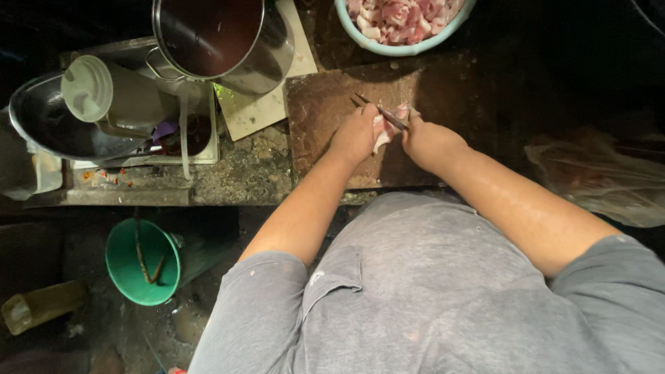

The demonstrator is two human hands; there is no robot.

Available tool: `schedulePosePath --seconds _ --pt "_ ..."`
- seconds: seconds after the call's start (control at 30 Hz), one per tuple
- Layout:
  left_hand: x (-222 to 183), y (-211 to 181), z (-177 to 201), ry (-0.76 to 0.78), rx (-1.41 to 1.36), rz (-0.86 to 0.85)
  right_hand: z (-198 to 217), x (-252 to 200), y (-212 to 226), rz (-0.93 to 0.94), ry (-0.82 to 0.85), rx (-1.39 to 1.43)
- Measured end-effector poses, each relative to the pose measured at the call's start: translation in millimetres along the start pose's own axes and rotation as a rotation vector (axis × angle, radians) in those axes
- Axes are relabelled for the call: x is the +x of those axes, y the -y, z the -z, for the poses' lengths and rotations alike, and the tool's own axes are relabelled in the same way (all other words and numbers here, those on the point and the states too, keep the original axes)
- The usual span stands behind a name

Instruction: The person cuts raw meat into small pieces using a knife on a wooden board and then places the meat into a bowl.

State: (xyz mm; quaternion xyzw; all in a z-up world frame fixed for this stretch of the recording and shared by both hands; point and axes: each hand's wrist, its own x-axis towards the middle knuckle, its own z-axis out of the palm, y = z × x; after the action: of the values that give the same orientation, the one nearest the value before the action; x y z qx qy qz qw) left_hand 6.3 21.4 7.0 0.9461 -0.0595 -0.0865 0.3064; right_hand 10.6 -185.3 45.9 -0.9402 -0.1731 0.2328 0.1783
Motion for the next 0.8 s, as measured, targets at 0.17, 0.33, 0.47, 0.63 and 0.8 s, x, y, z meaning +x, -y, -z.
schedulePosePath --seconds 0.17,0.33,0.47,0.63,0.8 --pt "0.2 -1.9 1.1 0.081 -0.010 0.100 -7.7 -35.6 -41.2 -0.057 0.122 0.044" --pt "-7.6 0.5 3.7 -0.049 -0.111 0.064 -3.3 -79.8 -70.3 0.010 0.226 -0.284" --pt "-15.7 1.5 2.0 -0.039 -0.124 0.133 11.1 -91.5 -59.3 0.001 0.191 -0.216" --pt "-18.9 2.4 1.4 -0.054 -0.108 0.044 32.7 -94.7 -23.3 -0.184 0.109 -0.030" --pt "-17.9 -1.7 1.2 -0.050 -0.105 0.022 33.6 -68.4 -5.5 -0.152 0.103 -0.005"
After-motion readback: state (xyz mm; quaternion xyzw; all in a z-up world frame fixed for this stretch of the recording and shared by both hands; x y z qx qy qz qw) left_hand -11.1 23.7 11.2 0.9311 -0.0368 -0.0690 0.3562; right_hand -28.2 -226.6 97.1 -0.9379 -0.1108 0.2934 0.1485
